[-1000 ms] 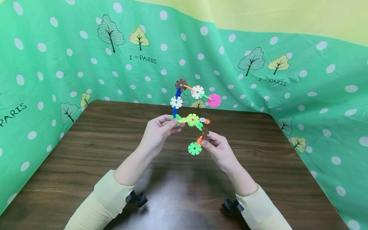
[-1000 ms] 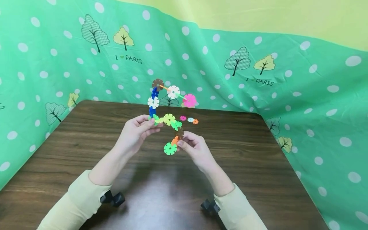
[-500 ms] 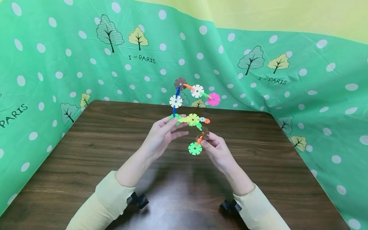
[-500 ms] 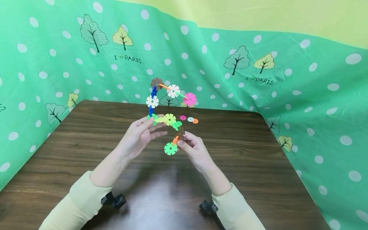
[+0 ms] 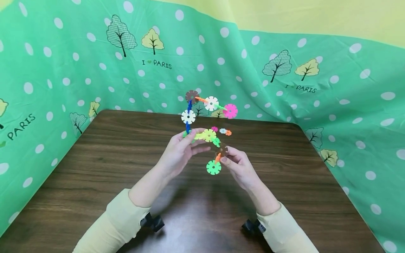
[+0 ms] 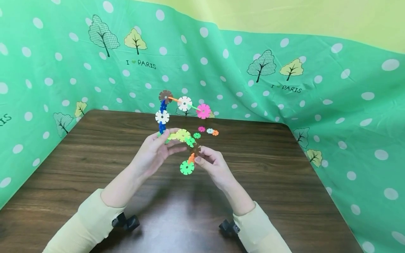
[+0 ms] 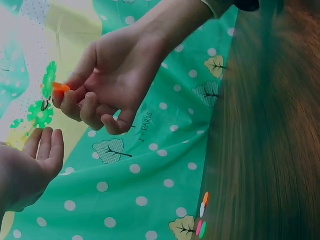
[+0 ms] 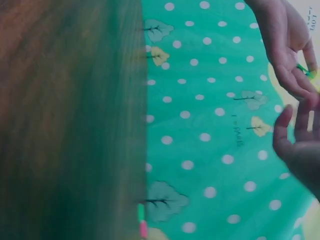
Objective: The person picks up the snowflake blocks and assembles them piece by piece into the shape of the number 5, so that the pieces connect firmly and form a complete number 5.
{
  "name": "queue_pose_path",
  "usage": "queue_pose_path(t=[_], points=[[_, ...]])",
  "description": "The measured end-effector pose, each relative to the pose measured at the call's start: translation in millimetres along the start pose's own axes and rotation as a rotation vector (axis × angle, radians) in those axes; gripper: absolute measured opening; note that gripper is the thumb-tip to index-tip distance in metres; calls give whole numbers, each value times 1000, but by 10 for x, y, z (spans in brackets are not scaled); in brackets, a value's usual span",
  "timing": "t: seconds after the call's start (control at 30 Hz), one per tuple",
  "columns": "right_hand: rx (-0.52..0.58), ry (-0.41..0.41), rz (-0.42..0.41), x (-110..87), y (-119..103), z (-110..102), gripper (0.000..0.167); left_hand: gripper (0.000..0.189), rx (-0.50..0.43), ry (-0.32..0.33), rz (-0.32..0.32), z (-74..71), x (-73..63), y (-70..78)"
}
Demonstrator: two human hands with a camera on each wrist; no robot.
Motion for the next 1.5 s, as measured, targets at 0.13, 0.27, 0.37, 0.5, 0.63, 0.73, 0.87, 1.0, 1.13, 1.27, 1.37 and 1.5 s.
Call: queue_pose_path(t=[0.13,0.27,0.37,0.5,0.63,0.73,0.87,1.0,1.13,1.27,1.37,1.5], points=[[-281,181,15,-27,-147,-85,18,37,77,19,52,-21,-28,39],[-413,341,10,-30,-295,-87,19,41,94,13,67,-6,-43,32],[-391,427,0,-17,-344,-87,14,38,54,-22,57,26,-48,-11],[-337,476,-35,-17,-375,-107,10,48,-13,-38,44,49,-55,-111],[-330,469,-65,-11,-373,-84,11,54,-45,4,53,48,-35,-223],[-335,441,-92,5,-378,-35,12,37,-38,34,80,58,-4,-253],[-315,417,-141,22,-399,20,16,25,-25,69,118,67,17,-228],[-299,428,-165,23,-416,43,18,27,-21,99,141,57,7,-188],[-303,443,-201,6,-447,62,18,28,8,123,157,74,-11,-164],[-296,443,-302,-23,-498,91,17,26,39,137,168,108,-37,-151],[-293,419,-413,-49,-560,127,18,24,40,135,182,112,-33,-127],[-343,377,-544,-108,-660,178,21,22,8,165,208,-1,-16,-58]])
Point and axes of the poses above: each hand's wrist, its own x-axis towards the middle knuckle, its own z-axis out of the palm, y = z × x, the point moved 9 cm from there along x, towards the middle knuckle, and after that the axes turned 4 degrees about -y, right-handed, at the moved point
